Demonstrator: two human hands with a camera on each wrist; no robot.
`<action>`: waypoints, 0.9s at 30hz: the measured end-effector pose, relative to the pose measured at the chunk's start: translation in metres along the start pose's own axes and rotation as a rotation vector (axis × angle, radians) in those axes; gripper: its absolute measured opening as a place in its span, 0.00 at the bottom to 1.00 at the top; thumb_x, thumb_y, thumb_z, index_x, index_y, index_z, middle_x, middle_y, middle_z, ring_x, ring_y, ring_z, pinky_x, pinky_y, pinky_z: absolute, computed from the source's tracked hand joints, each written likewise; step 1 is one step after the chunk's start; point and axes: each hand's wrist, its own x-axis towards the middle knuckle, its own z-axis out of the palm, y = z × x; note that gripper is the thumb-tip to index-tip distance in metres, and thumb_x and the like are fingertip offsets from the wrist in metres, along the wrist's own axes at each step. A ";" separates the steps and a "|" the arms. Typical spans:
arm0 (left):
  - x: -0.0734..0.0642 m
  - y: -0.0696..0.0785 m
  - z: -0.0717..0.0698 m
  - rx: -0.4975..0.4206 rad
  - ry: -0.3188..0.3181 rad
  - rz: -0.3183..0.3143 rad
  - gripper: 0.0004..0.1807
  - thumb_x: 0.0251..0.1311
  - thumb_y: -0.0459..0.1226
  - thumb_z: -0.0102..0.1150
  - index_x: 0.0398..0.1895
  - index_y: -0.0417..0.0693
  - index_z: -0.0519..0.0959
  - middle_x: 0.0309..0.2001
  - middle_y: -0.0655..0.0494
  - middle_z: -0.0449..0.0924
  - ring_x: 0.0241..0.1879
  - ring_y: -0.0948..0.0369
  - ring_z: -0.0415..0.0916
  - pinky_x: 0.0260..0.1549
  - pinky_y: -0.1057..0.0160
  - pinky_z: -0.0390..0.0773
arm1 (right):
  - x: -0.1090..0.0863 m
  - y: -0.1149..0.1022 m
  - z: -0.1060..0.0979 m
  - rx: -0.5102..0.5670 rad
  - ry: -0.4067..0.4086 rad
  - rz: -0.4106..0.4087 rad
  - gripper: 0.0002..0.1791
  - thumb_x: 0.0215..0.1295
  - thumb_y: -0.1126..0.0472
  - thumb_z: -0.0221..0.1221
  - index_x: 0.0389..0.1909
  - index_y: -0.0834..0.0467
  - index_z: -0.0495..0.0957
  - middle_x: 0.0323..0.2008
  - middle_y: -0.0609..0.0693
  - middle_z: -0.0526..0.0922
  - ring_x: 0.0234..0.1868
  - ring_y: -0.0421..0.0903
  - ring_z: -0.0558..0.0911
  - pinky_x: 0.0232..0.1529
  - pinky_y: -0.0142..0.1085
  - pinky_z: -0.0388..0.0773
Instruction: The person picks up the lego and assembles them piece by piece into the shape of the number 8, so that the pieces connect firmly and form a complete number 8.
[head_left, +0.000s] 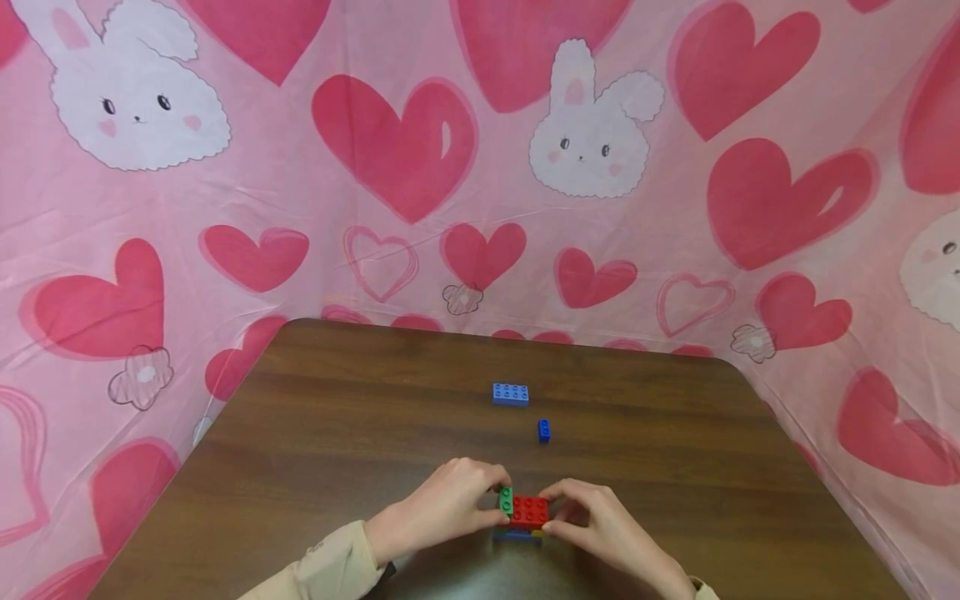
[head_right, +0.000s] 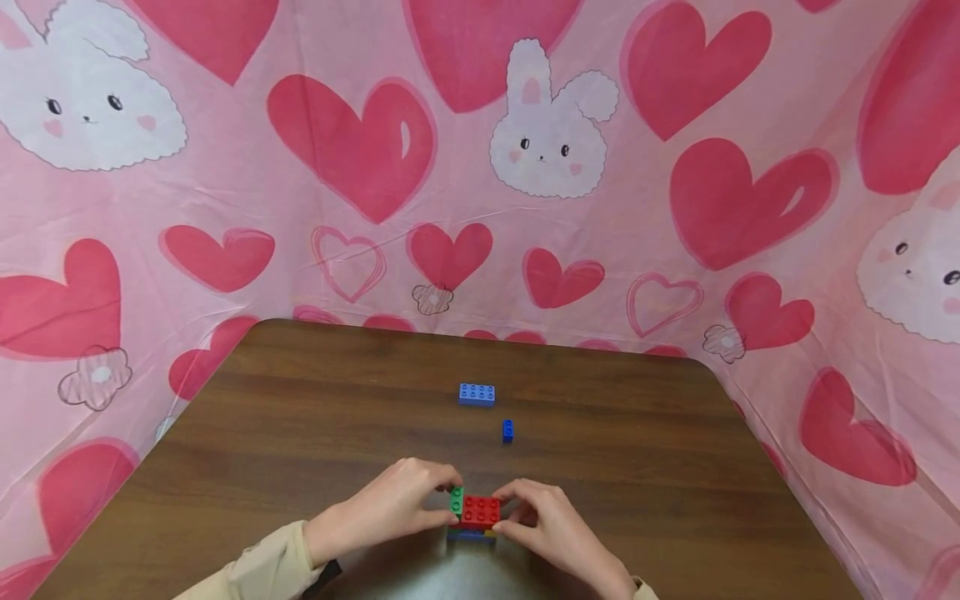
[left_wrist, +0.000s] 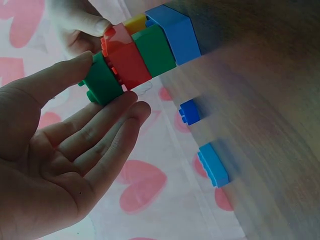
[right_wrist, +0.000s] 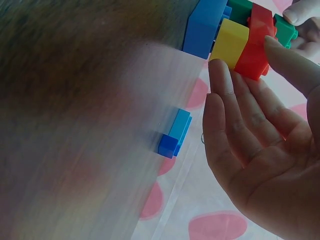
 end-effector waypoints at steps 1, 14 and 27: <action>0.000 0.000 0.000 -0.011 0.000 -0.003 0.11 0.54 0.45 0.73 0.37 0.53 0.83 0.34 0.65 0.87 0.35 0.71 0.82 0.34 0.76 0.77 | 0.000 0.000 0.000 0.000 -0.002 0.002 0.14 0.65 0.53 0.64 0.48 0.55 0.80 0.41 0.53 0.87 0.31 0.31 0.84 0.34 0.30 0.82; -0.003 -0.002 0.005 -0.039 0.020 -0.013 0.10 0.52 0.42 0.74 0.35 0.53 0.83 0.34 0.65 0.87 0.35 0.71 0.81 0.34 0.77 0.77 | 0.000 0.002 0.002 0.000 0.005 -0.025 0.13 0.65 0.54 0.64 0.48 0.55 0.80 0.41 0.53 0.87 0.31 0.31 0.84 0.33 0.30 0.82; 0.000 -0.002 0.009 0.008 0.037 0.009 0.10 0.52 0.41 0.75 0.35 0.51 0.83 0.31 0.65 0.85 0.24 0.75 0.69 0.25 0.81 0.67 | 0.000 0.003 0.002 0.005 0.019 -0.044 0.13 0.65 0.55 0.64 0.48 0.55 0.80 0.40 0.53 0.87 0.31 0.31 0.84 0.32 0.30 0.82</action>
